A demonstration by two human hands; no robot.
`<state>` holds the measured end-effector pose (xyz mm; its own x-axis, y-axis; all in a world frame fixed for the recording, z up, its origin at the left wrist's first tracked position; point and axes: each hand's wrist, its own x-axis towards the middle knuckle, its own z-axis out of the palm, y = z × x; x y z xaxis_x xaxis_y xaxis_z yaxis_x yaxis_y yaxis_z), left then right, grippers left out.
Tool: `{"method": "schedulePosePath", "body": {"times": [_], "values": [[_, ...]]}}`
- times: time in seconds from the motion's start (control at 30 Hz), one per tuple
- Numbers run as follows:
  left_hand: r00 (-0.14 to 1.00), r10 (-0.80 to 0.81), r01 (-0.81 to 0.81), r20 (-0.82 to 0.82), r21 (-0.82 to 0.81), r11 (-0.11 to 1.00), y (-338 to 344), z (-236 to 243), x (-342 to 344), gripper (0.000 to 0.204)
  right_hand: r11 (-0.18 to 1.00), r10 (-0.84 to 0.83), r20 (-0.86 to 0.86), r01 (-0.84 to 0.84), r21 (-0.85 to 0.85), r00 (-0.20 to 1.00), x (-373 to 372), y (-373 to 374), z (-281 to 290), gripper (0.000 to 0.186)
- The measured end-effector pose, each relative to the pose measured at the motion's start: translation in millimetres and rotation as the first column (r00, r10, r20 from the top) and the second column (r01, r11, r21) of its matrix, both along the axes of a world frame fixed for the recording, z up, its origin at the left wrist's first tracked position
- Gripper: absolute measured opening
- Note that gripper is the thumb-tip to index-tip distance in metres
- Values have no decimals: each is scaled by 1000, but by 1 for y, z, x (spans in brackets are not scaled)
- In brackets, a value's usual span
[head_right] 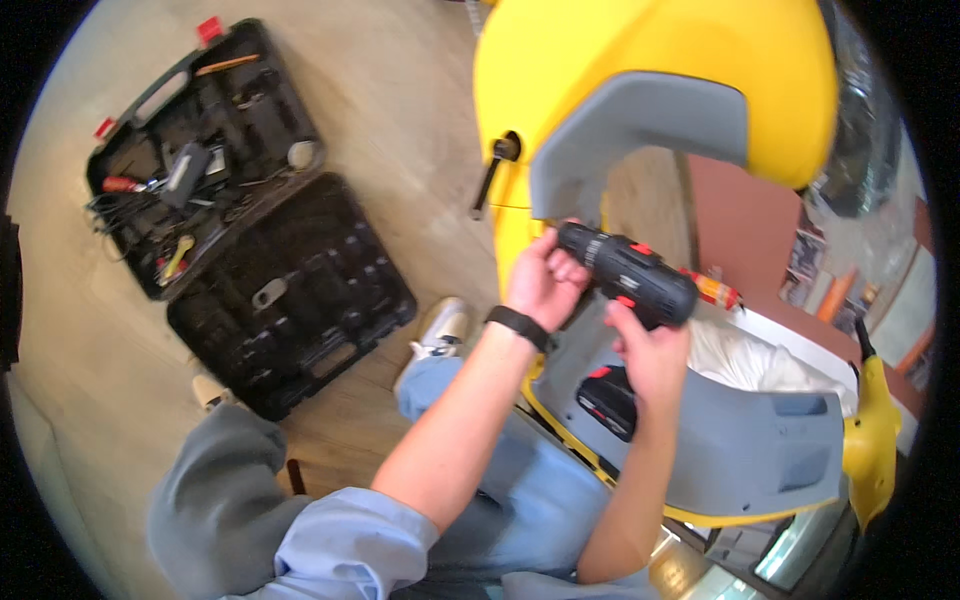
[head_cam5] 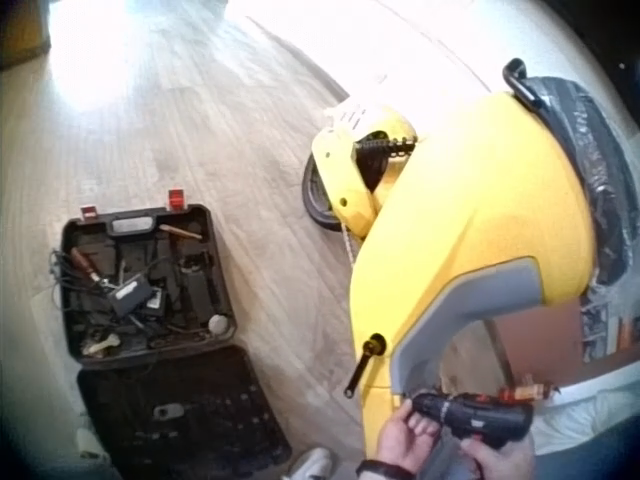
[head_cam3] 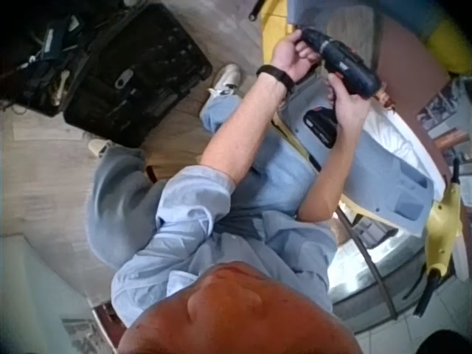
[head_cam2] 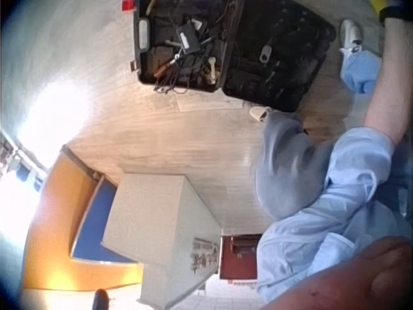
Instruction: Using a power drill and hand tools to remove or install parts on a yellow scooter.
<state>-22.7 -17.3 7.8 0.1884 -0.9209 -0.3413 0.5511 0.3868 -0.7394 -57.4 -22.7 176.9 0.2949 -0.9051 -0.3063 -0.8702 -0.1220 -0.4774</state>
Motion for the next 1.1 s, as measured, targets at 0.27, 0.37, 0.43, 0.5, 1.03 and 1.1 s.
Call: {"method": "schedulePosePath", "body": {"times": [0.27, 0.37, 0.43, 0.5, 1.03, 1.1], "values": [[997, -80, 79, 6, 59, 995, -6, 18, 2, 23, 994, 0, -44, -4, -107, 999, -12, -1, -3, 26], [998, -63, 63, 5, 66, 996, -2, 15, 4, 23, 997, 4, -57, -9, -82, 998, -9, 5, -8, 27], [998, -60, 60, 1, 66, 996, -3, 14, 2, 23, 994, 16, -51, -22, -106, 999, -12, 3, -8, 27], [999, -32, 31, 9, 49, 998, -3, 12, 3, 23, 993, 24, -61, -31, -115, 998, -13, 3, -10, 27], [996, 28, -21, 81, -81, 997, -15, -7, -9, 22, 996, -21, 21, 23, -81, 1000, -18, 8, -12, 29], [996, -83, 82, 13, 21, 996, 0, -6, 6, 20, 998, -17, 51, 20, -66, 999, -16, 10, -22, 29]]}}
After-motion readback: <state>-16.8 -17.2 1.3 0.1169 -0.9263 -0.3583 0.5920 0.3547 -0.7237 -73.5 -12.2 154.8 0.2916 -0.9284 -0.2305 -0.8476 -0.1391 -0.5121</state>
